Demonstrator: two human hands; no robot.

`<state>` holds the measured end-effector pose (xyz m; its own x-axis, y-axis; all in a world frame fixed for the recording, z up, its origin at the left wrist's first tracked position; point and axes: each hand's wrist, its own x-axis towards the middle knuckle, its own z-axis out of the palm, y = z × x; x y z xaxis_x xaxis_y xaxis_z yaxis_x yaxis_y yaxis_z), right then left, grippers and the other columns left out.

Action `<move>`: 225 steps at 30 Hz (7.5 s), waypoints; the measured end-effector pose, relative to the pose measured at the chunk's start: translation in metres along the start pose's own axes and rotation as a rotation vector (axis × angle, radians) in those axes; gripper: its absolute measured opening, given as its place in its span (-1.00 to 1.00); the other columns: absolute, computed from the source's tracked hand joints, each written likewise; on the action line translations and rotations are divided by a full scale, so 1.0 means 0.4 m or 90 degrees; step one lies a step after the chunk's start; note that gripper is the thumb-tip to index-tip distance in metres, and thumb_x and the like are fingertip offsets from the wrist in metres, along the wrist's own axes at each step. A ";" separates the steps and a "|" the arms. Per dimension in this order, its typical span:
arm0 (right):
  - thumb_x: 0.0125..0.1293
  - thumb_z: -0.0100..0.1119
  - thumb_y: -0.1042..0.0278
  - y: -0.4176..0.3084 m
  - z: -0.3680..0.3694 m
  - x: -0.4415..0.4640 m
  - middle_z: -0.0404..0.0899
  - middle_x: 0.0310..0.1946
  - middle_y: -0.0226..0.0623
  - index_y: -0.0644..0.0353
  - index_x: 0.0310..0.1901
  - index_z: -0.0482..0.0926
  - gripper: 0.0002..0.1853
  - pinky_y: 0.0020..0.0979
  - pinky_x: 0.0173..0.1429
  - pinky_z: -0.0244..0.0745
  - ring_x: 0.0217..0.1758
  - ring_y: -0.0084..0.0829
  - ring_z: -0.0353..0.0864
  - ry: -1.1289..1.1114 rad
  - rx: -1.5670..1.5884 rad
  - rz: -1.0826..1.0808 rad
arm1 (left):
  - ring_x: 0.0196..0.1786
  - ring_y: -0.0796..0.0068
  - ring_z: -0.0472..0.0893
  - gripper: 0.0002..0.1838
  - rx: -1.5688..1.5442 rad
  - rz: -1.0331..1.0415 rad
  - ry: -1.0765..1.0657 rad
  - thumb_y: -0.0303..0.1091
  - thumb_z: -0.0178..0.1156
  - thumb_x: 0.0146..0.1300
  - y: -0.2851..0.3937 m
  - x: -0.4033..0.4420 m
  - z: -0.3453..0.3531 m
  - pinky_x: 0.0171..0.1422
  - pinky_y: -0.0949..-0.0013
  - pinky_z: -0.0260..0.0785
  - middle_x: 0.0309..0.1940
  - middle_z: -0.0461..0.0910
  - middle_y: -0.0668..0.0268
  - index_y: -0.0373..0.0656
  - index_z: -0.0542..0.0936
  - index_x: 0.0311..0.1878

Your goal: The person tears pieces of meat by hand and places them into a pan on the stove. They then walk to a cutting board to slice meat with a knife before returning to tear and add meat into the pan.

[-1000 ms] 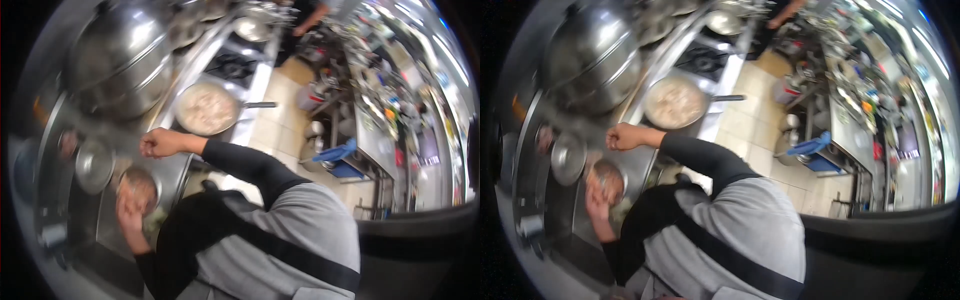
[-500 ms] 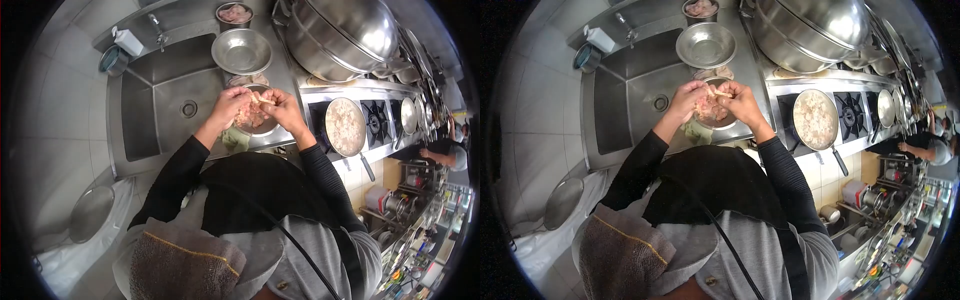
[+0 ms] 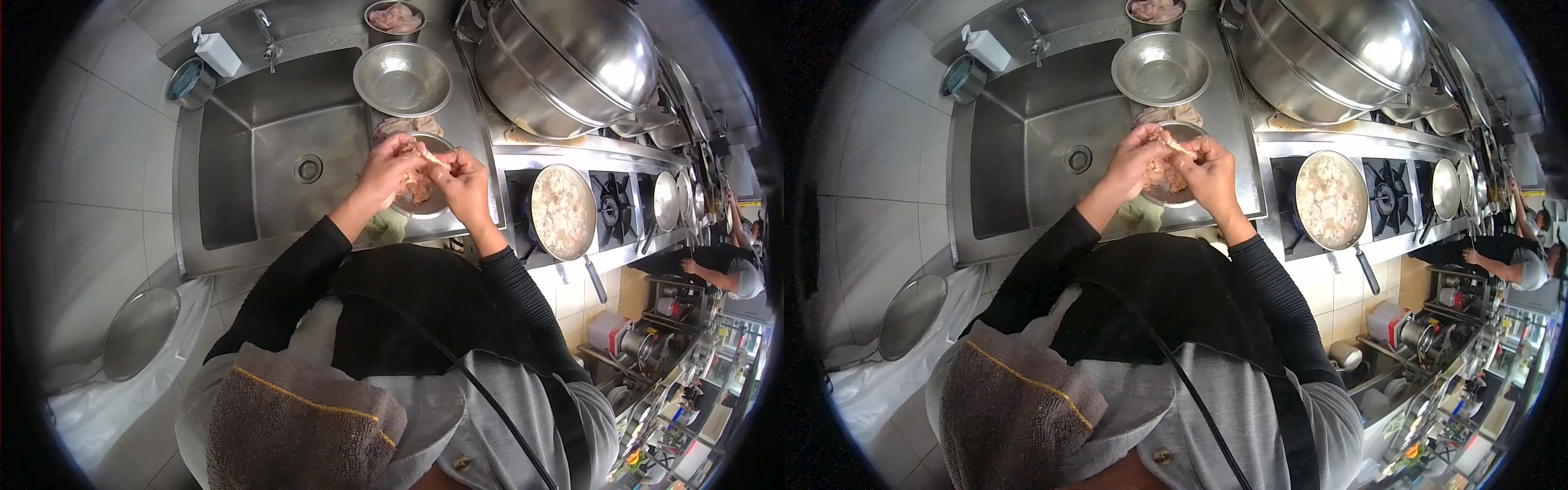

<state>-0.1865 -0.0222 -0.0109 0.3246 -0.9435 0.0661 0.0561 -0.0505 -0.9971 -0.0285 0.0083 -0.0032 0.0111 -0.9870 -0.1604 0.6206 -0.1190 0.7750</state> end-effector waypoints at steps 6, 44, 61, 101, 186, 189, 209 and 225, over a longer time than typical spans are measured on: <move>0.32 0.08 0.57 -0.026 -0.032 0.027 0.61 -0.27 -0.33 0.30 -0.09 0.53 -0.84 -0.54 -0.37 0.56 -0.38 -0.56 0.62 -0.065 0.347 0.219 | -0.31 0.67 0.50 -0.84 0.031 0.010 -0.015 -0.60 0.10 0.20 -0.057 0.014 -0.025 -0.27 0.53 0.41 -0.27 0.48 0.40 -0.20 0.47 -0.15; 0.30 0.23 0.45 -0.019 -0.047 0.011 0.50 -0.49 -0.42 0.23 -0.27 0.56 -0.93 -0.56 -0.47 0.28 -0.50 -0.63 0.42 0.067 0.451 0.349 | -0.15 0.27 0.62 -0.87 0.063 -0.101 0.156 -0.50 0.09 0.21 -0.011 0.003 -0.110 -0.33 0.45 0.35 -0.26 0.55 0.26 -0.11 0.46 -0.18; 0.29 0.33 0.00 -0.016 -0.085 0.004 0.34 -0.62 -0.56 -0.02 -0.51 0.36 -0.60 -0.57 -0.65 0.01 -0.69 -0.68 0.21 0.020 0.626 0.284 | -0.11 0.31 0.62 -0.93 -0.122 -0.129 0.093 -0.43 0.17 0.29 -0.011 0.018 -0.168 -0.25 0.47 0.49 -0.30 0.60 0.30 -0.14 0.51 -0.19; 0.30 0.12 0.59 -0.052 -0.092 0.031 0.60 -0.20 -0.30 0.22 -0.11 0.52 -0.85 -0.55 -0.17 0.56 -0.29 -0.56 0.60 -0.226 0.349 0.226 | -0.18 0.54 0.58 -0.69 -0.085 -0.149 -0.106 -0.56 0.15 0.26 0.055 -0.055 -0.025 -0.14 0.47 0.46 -0.16 0.57 0.27 -0.21 0.46 0.08; 0.18 0.18 0.70 -0.072 -0.064 0.004 0.58 -0.28 -0.49 0.25 -0.12 0.52 -0.75 -0.58 -0.14 0.55 -0.24 -0.66 0.61 -0.249 0.140 0.086 | -0.36 0.72 0.48 -0.85 0.131 -0.099 -0.052 -0.47 0.26 0.31 0.008 -0.019 -0.034 -0.36 0.54 0.32 -0.30 0.56 0.39 -0.12 0.45 -0.24; 0.11 0.23 0.68 -0.040 -0.065 0.011 0.58 -0.31 -0.37 0.27 -0.15 0.52 -0.75 -0.49 -0.20 0.52 -0.29 -0.51 0.61 -0.140 0.053 0.036 | -0.33 0.71 0.50 -0.86 0.084 -0.087 -0.029 -0.46 0.28 0.30 0.019 -0.018 -0.059 -0.30 0.58 0.35 -0.30 0.57 0.39 -0.13 0.48 -0.18; 0.16 0.32 0.54 -0.087 -0.051 0.011 0.58 -0.42 -0.48 0.24 -0.14 0.53 -0.76 -0.58 -0.33 0.46 -0.42 -0.70 0.51 -0.223 -0.097 0.002 | -0.37 0.65 0.58 -0.87 0.192 -0.068 -0.056 -0.49 0.22 0.32 -0.008 -0.021 -0.061 -0.35 0.53 0.42 -0.32 0.61 0.34 -0.22 0.55 -0.09; 0.38 0.08 0.46 -0.102 -0.014 0.019 0.62 -0.13 -0.29 0.25 -0.07 0.54 -0.85 -0.45 -0.11 0.63 -0.23 -0.51 0.65 -0.131 0.331 0.222 | -0.14 0.58 0.64 -0.73 0.106 0.033 -0.003 -0.54 0.25 0.27 0.000 -0.026 -0.015 -0.11 0.50 0.53 -0.20 0.63 0.31 -0.32 0.51 0.02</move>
<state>-0.1917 -0.0294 0.0302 0.5779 -0.7911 -0.2005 0.3471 0.4606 -0.8169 -0.0240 0.0190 -0.0051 0.0360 -0.9927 -0.1149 0.4811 -0.0836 0.8726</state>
